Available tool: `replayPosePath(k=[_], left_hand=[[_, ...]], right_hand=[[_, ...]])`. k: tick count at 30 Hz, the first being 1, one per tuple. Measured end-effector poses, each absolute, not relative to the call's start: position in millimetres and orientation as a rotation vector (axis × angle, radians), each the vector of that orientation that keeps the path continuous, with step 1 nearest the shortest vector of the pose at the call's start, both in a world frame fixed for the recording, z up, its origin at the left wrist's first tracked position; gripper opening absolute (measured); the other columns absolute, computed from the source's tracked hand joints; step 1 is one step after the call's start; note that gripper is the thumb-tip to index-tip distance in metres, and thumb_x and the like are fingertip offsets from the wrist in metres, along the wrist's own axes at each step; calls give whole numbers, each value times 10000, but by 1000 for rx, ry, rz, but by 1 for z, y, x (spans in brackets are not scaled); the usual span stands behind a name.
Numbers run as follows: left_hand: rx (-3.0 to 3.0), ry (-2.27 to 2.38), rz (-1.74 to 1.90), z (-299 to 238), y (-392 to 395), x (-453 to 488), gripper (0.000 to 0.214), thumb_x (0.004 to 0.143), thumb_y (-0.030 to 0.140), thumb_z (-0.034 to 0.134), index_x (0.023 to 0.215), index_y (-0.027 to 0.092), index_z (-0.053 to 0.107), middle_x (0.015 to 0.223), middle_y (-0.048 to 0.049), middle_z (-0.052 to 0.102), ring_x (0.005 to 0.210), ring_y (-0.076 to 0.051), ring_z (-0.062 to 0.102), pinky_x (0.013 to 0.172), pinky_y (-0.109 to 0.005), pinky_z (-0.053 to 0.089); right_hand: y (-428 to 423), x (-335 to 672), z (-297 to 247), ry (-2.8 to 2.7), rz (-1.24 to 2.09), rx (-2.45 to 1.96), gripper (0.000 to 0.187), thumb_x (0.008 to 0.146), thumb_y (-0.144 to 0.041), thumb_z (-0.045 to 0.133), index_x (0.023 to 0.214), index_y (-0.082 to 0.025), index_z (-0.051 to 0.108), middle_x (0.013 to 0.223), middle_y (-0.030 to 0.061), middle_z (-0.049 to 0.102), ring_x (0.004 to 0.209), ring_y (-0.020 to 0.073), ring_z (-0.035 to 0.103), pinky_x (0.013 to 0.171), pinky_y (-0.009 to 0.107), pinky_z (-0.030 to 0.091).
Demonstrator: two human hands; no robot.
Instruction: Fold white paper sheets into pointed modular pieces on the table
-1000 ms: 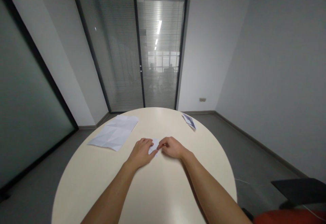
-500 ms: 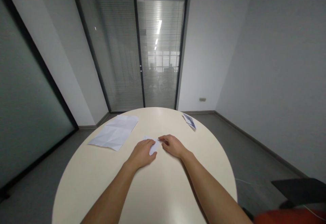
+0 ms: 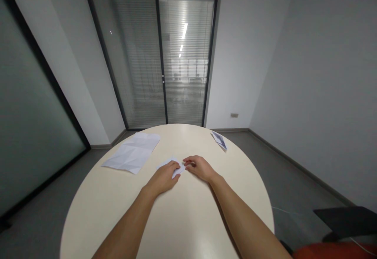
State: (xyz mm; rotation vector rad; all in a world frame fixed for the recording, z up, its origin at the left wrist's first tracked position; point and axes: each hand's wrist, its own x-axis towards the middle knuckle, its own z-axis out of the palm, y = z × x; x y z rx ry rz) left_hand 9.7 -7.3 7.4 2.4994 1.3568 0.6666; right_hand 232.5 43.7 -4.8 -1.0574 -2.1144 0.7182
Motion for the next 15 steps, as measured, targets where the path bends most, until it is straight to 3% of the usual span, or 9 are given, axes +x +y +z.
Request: replayPosePath(k=[8, 15], left_hand=[[2550, 1377, 683, 11, -7, 9, 375, 841, 88, 534, 1159, 206, 694, 1164, -76, 714, 1139, -231, 605, 1006, -344, 473], [2538, 1383, 662, 11, -6, 8, 298, 918, 225, 560, 1185, 228, 691, 1220, -66, 718, 1142, -242, 617, 1022, -369, 463]], right_hand=[[42, 231, -3, -2162, 786, -981, 282, 825, -226, 682, 1096, -198, 756, 1011, 62, 768, 915, 199, 698, 871, 316, 519], [39, 232, 4, -2245, 645, -1016, 238, 846, -233, 665, 1054, -221, 779, 1025, 62, 770, 914, 209, 683, 857, 322, 507]])
